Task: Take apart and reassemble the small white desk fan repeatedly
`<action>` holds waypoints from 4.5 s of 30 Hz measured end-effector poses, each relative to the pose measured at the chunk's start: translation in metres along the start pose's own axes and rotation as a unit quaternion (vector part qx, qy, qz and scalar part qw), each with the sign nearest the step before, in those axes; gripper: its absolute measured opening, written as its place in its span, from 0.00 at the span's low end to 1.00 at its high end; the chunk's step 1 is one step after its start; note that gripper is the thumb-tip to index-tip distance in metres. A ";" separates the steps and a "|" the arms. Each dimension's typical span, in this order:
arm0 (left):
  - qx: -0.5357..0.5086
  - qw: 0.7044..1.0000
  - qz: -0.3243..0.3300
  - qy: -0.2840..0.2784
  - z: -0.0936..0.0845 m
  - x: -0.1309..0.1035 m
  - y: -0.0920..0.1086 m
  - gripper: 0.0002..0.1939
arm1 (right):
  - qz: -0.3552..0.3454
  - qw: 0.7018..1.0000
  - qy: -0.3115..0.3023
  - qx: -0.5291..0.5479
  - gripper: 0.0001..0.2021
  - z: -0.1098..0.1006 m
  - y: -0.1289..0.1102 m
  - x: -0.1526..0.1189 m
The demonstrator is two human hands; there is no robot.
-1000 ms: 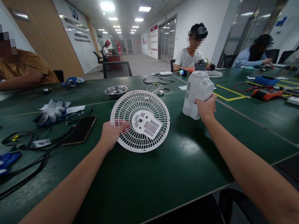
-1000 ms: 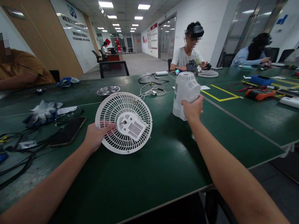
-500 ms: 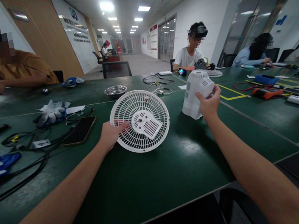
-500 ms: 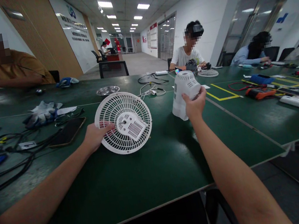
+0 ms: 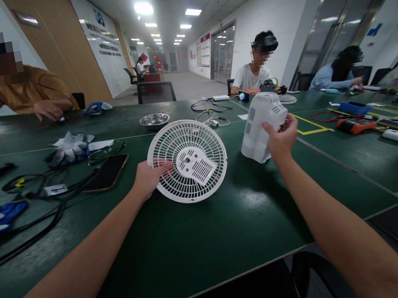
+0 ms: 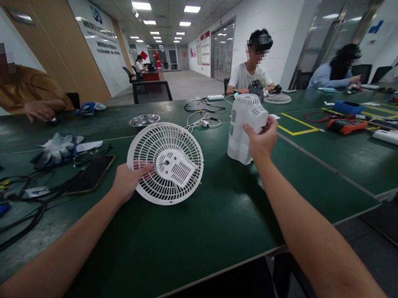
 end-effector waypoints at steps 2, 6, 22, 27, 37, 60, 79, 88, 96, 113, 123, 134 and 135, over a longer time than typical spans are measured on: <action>-0.001 1.000 0.000 0.002 -0.001 0.002 -0.003 0.13 | -0.004 1.000 0.004 0.010 0.38 0.000 0.000 0.000; -0.001 1.000 0.005 0.000 0.000 0.002 -0.002 0.12 | -0.049 0.998 0.023 0.027 0.40 -0.004 -0.018 -0.001; 0.022 1.000 0.001 0.001 0.000 -0.001 0.003 0.09 | 0.010 0.946 -0.284 -0.157 0.33 0.077 -0.044 -0.091; 0.040 0.999 0.000 -0.007 0.001 -0.003 0.006 0.09 | 0.031 0.906 -0.351 -0.233 0.34 0.092 -0.020 -0.111; 0.047 0.999 -0.008 -0.014 0.005 -0.003 0.009 0.06 | -0.027 0.901 -0.358 -0.244 0.21 0.089 -0.042 -0.104; 0.055 0.997 0.044 -0.026 0.007 -0.008 0.018 0.07 | 0.523 0.645 -0.490 0.264 0.19 0.120 -0.080 -0.223; -0.223 0.959 -0.112 -0.134 0.018 -0.002 -0.008 0.27 | 0.098 0.882 -0.444 0.123 0.27 0.102 -0.099 -0.158; -0.255 0.934 -0.202 -0.144 0.024 -0.002 -0.020 0.11 | -0.007 0.868 -0.497 0.022 0.31 0.104 -0.102 -0.161; -0.239 0.936 -0.225 -0.123 0.024 0.001 -0.028 0.07 | -0.054 0.865 -0.496 0.043 0.29 0.102 -0.110 -0.149; -0.212 0.949 -0.212 -0.092 0.020 0.001 -0.025 0.06 | 0.079 0.908 -0.398 -0.103 0.42 0.100 -0.020 -0.110; -0.210 0.949 -0.213 -0.097 0.021 0.002 -0.026 0.06 | 0.485 0.741 -0.333 0.324 0.19 0.112 -0.036 -0.154; -0.205 0.952 -0.206 -0.100 0.021 0.003 -0.027 0.07 | 0.512 0.720 -0.295 0.363 0.14 0.110 -0.047 -0.159; -0.203 0.953 -0.202 -0.101 0.021 0.004 -0.027 0.07 | 0.514 0.721 -0.292 0.362 0.14 0.109 -0.046 -0.159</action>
Point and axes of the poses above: each hand's wrist, its own x-axis towards the middle knuckle, its own z-axis out of the palm, y = z × x, the point moved 9 cm from there along x, towards the middle knuckle, and after that the axes turned 2 degrees about x, right-handed, at the moved point
